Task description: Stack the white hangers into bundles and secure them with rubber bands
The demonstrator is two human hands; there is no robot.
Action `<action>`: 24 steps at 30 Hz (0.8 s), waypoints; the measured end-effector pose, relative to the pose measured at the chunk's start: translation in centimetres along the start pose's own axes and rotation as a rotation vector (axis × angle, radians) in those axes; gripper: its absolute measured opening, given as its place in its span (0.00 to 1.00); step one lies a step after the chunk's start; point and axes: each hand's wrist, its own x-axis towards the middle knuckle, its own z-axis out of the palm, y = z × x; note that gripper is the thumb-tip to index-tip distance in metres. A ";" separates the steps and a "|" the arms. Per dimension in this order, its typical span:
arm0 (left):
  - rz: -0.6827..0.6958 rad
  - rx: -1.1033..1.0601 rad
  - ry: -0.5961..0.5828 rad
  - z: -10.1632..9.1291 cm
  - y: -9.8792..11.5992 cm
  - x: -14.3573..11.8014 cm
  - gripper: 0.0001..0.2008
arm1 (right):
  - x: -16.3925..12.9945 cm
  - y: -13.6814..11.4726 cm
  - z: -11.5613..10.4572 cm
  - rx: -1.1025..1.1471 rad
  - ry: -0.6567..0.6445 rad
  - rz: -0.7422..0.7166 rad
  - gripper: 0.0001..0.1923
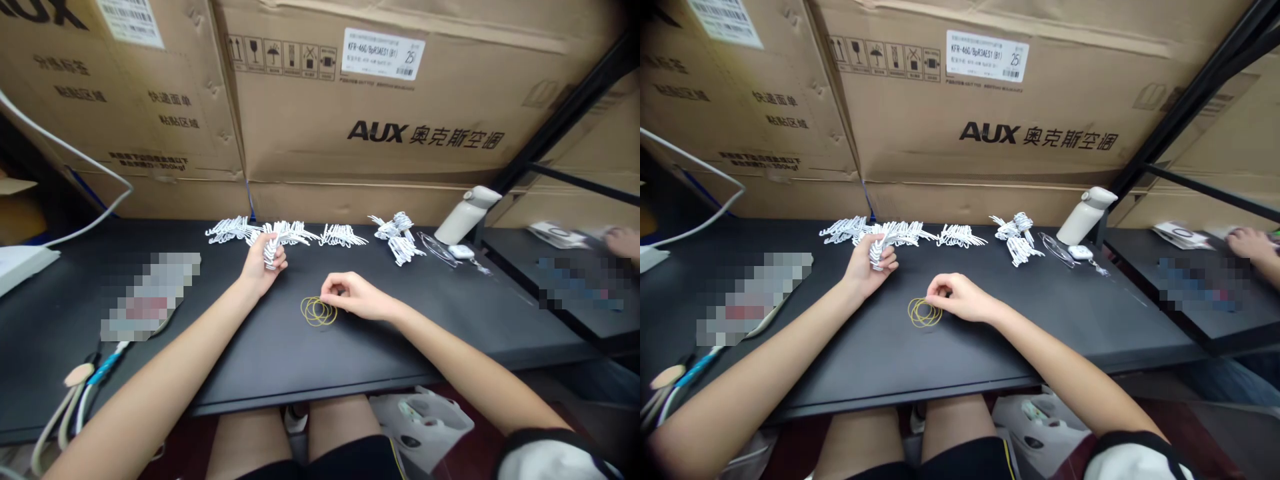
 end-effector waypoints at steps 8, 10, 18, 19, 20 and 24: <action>-0.013 0.019 0.002 0.1 -0.1 0.0 0.10 | 0.3 1.0 1.1 -0.167 0.097 -0.099 0.09; -0.024 0.037 0.006 0.0 0.0 0.1 0.09 | 0.4 1.1 1.0 -0.193 0.129 -0.095 0.09; -0.138 0.495 0.021 -1.1 2.4 0.4 0.12 | 0.6 1.7 0.8 -0.153 0.215 -0.022 0.12; -0.137 0.582 0.038 -1.6 2.9 0.5 0.14 | 0.6 1.8 0.8 -0.150 0.208 -0.026 0.12; -0.152 0.673 0.053 -2.0 3.5 0.6 0.15 | 0.7 2.0 0.9 -0.147 0.201 -0.031 0.11; -0.308 0.895 0.103 -3.8 5.7 0.6 0.17 | 0.7 2.2 1.0 -0.129 0.184 -0.028 0.11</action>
